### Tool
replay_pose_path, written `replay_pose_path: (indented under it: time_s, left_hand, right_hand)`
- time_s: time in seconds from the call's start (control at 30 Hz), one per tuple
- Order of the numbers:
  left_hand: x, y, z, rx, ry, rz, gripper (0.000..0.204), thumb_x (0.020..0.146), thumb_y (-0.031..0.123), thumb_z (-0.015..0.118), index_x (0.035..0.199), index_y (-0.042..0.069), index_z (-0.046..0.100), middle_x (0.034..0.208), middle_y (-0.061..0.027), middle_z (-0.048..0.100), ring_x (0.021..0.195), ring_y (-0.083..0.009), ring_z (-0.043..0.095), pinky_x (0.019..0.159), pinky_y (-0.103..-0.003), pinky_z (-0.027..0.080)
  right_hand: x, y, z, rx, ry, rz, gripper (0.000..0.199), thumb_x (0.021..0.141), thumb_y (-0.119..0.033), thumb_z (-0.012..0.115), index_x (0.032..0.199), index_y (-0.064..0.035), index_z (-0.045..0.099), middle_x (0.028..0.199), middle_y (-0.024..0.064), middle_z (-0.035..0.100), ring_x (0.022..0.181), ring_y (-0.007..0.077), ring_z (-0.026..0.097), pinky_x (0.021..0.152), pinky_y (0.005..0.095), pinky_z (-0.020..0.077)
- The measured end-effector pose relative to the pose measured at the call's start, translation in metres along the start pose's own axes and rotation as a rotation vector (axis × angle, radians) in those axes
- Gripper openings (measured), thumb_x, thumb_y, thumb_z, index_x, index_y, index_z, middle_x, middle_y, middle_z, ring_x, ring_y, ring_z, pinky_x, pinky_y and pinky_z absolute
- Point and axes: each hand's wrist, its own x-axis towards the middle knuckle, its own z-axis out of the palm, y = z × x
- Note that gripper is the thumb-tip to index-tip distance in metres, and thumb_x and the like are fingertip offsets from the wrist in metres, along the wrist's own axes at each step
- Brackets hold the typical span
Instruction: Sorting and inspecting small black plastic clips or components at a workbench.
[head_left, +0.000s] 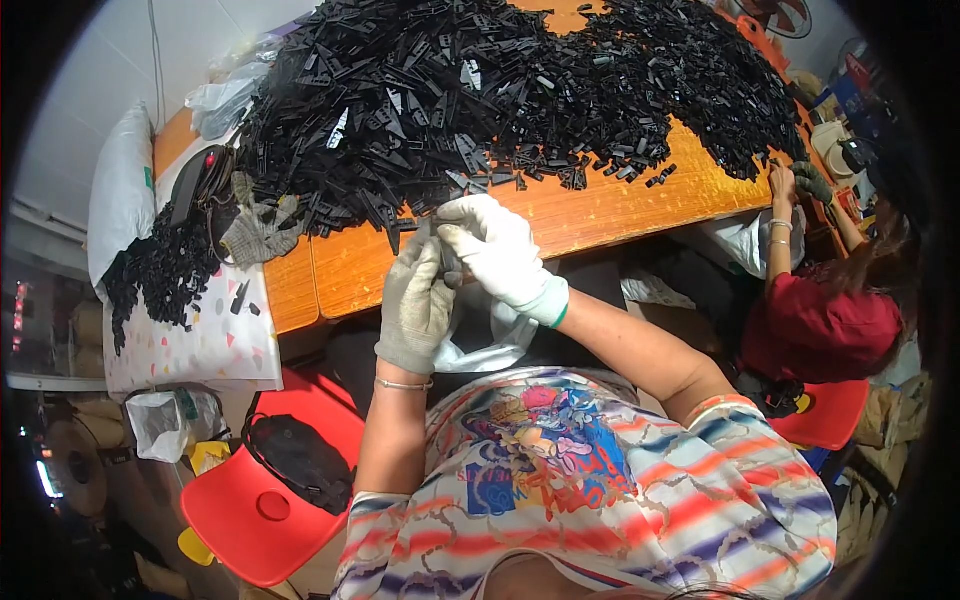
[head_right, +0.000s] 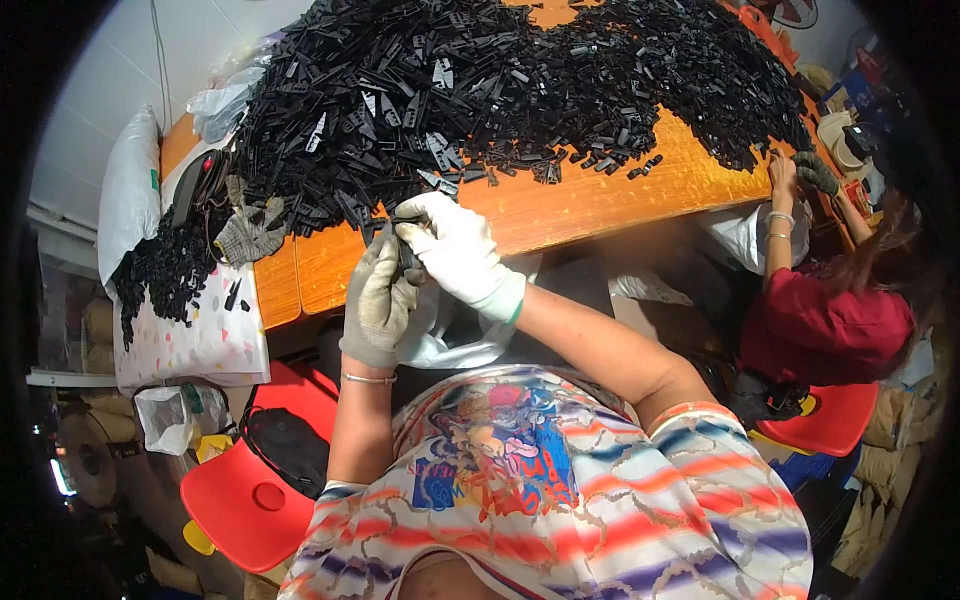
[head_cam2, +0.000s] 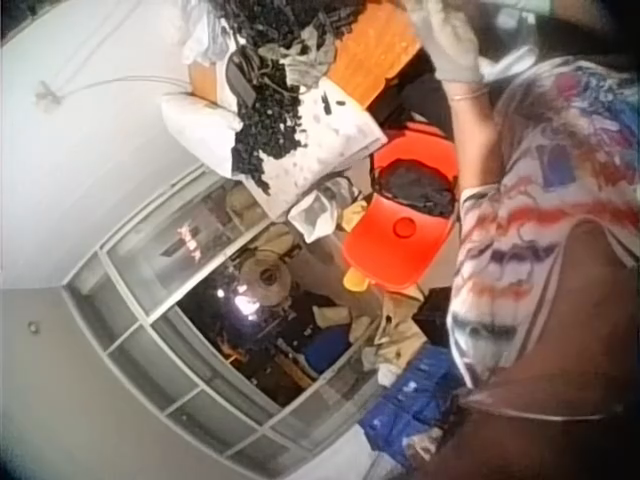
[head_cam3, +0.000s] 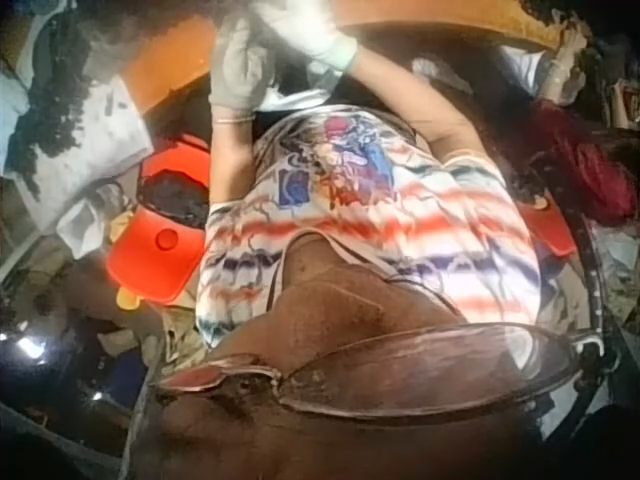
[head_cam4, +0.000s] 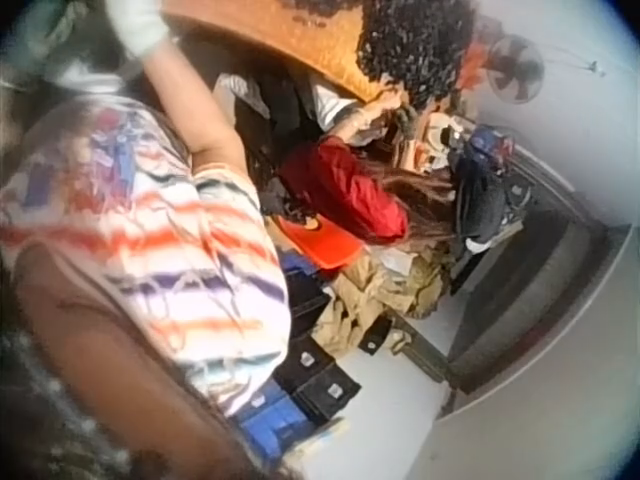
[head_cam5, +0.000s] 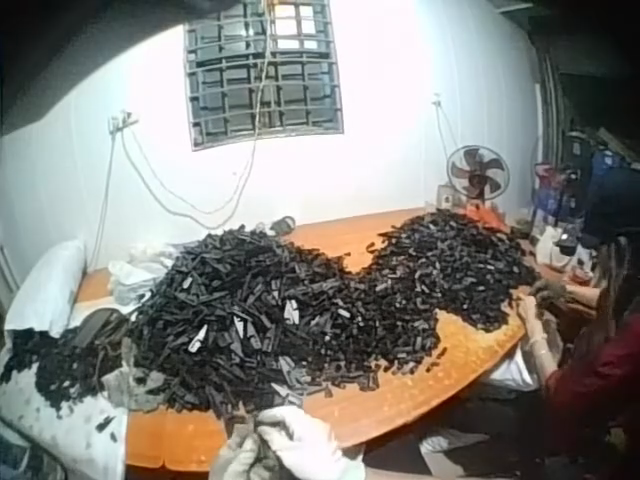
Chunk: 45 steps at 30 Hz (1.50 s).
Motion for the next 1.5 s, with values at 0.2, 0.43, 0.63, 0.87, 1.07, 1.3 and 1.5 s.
replay_pose_path:
  time_s: [0.2,0.43,0.63,0.87,1.07,1.3,1.5]
  left_hand:
    - [-0.008,0.002,0.001,0.091,-0.061,-0.007,0.021,0.101,0.013,0.047,0.118,0.002,0.052,0.099,-0.0033,0.059,0.084,-0.0105,0.056,0.076,-0.024,0.048]
    - [-0.013,0.004,0.008,0.069,-0.020,0.083,0.019,0.102,0.020,0.045,0.113,0.005,0.051,0.091,-0.0006,0.055,0.080,-0.0046,0.051,0.066,-0.018,0.045]
    - [-0.014,0.003,0.007,0.302,-0.017,0.155,0.016,0.103,0.019,0.043,0.110,0.007,0.050,0.079,0.0033,0.047,0.061,0.0001,0.038,0.050,-0.013,0.031]
    - [-0.016,0.005,0.016,0.459,0.019,0.197,0.019,0.103,0.018,0.043,0.115,0.004,0.049,0.075,0.0038,0.046,0.057,0.0006,0.036,0.047,-0.014,0.029]
    - [-0.014,0.002,0.012,0.519,0.091,0.207,0.017,0.104,0.020,0.042,0.110,0.007,0.052,0.073,0.0054,0.048,0.056,0.0000,0.037,0.047,-0.016,0.029]
    - [-0.016,0.002,0.012,0.541,0.090,0.208,0.017,0.103,0.019,0.043,0.110,0.006,0.052,0.073,0.0053,0.047,0.057,0.0005,0.037,0.049,-0.015,0.029]
    - [-0.014,-0.005,0.008,0.640,0.140,0.289,0.016,0.102,0.016,0.044,0.110,0.004,0.052,0.077,0.0037,0.049,0.062,-0.0017,0.041,0.054,-0.018,0.035]
  right_hand:
    - [0.001,-0.004,-0.004,0.120,-0.034,0.069,0.025,0.092,-0.013,0.063,0.112,0.0012,0.058,0.091,0.0067,0.067,0.078,0.0090,0.062,0.070,0.0241,0.0524]
    - [-0.002,-0.023,-0.004,0.246,-0.124,0.130,0.027,0.094,-0.015,0.060,0.115,0.0016,0.056,0.093,0.0074,0.065,0.079,0.0090,0.061,0.069,0.0237,0.0515]
    - [-0.002,-0.019,-0.002,0.238,-0.104,0.059,0.027,0.093,-0.013,0.060,0.115,0.0021,0.058,0.101,0.0093,0.066,0.086,0.0105,0.062,0.077,0.0252,0.0507]
    - [-0.003,-0.014,-0.001,0.144,-0.061,-0.041,0.027,0.092,-0.013,0.061,0.114,0.0018,0.059,0.102,0.0091,0.067,0.089,0.0113,0.062,0.080,0.0256,0.0506]
    - [-0.004,-0.016,0.000,0.108,-0.073,0.034,0.025,0.090,-0.012,0.065,0.111,0.0015,0.062,0.097,0.0083,0.068,0.086,0.0104,0.064,0.076,0.0248,0.0521]
    - [-0.003,-0.018,-0.002,-0.008,-0.102,0.035,0.025,0.090,-0.015,0.063,0.111,-0.0021,0.062,0.091,0.0094,0.069,0.078,0.0128,0.064,0.070,0.0272,0.0521]
    - [0.001,-0.019,-0.008,-0.591,-0.200,-0.380,0.026,0.087,-0.019,0.062,0.108,-0.0031,0.061,0.093,0.0190,0.065,0.083,0.0300,0.067,0.068,0.0343,0.0543]
